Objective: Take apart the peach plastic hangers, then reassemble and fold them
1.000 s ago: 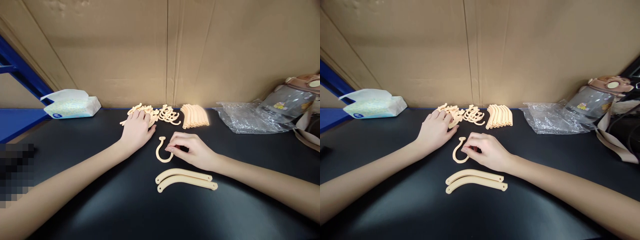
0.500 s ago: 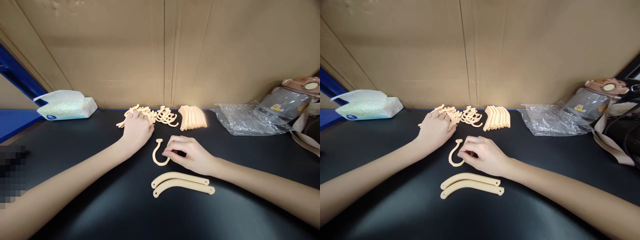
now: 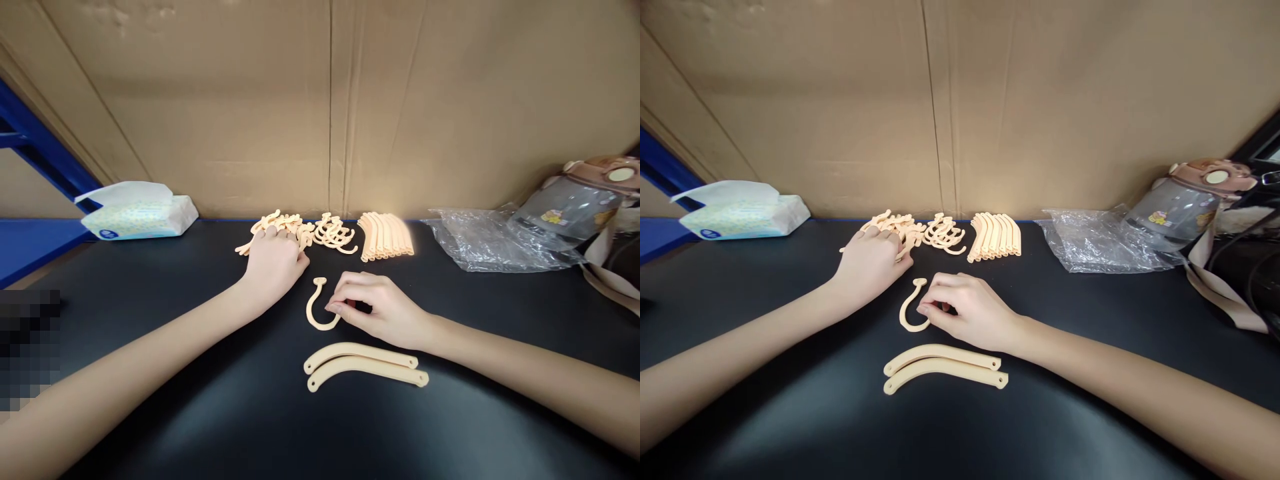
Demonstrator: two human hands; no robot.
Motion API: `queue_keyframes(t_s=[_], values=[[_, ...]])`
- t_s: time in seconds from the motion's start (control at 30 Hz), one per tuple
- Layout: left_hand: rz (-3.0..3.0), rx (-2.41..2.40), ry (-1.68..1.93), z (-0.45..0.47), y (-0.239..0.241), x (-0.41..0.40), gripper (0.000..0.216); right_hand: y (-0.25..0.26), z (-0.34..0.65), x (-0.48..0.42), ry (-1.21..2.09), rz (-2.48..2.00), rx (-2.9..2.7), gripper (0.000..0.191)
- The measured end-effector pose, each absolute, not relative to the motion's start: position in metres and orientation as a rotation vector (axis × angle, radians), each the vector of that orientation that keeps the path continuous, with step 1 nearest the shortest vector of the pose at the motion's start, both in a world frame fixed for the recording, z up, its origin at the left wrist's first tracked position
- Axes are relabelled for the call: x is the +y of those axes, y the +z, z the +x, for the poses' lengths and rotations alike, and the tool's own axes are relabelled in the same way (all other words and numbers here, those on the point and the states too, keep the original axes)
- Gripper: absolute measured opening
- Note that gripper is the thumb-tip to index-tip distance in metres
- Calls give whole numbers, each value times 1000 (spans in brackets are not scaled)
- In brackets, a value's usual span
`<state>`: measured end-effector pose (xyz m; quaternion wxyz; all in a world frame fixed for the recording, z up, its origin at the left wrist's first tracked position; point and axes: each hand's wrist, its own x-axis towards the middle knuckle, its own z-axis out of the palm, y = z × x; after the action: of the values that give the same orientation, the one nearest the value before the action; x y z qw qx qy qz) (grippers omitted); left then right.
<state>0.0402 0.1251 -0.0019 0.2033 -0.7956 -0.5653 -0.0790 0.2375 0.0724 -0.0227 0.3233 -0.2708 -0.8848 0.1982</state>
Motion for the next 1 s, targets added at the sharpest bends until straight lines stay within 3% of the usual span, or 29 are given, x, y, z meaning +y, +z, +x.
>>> queue_keyframes(t_s=[0.4,0.53,0.67,1.0], values=[[-2318,-1654,-223,22,-6,87,18,-23,238,73,563,-760,-2244,17],[-2461,-1631,-333,14,-7,79,17,-26,241,78,546,-909,-2038,9],[-2600,-1464,-453,14,-10,77,14,-29,243,83,511,-921,-1945,19],[-2690,-1376,-586,12,-14,78,18,-25,242,83,566,-914,-1946,4]])
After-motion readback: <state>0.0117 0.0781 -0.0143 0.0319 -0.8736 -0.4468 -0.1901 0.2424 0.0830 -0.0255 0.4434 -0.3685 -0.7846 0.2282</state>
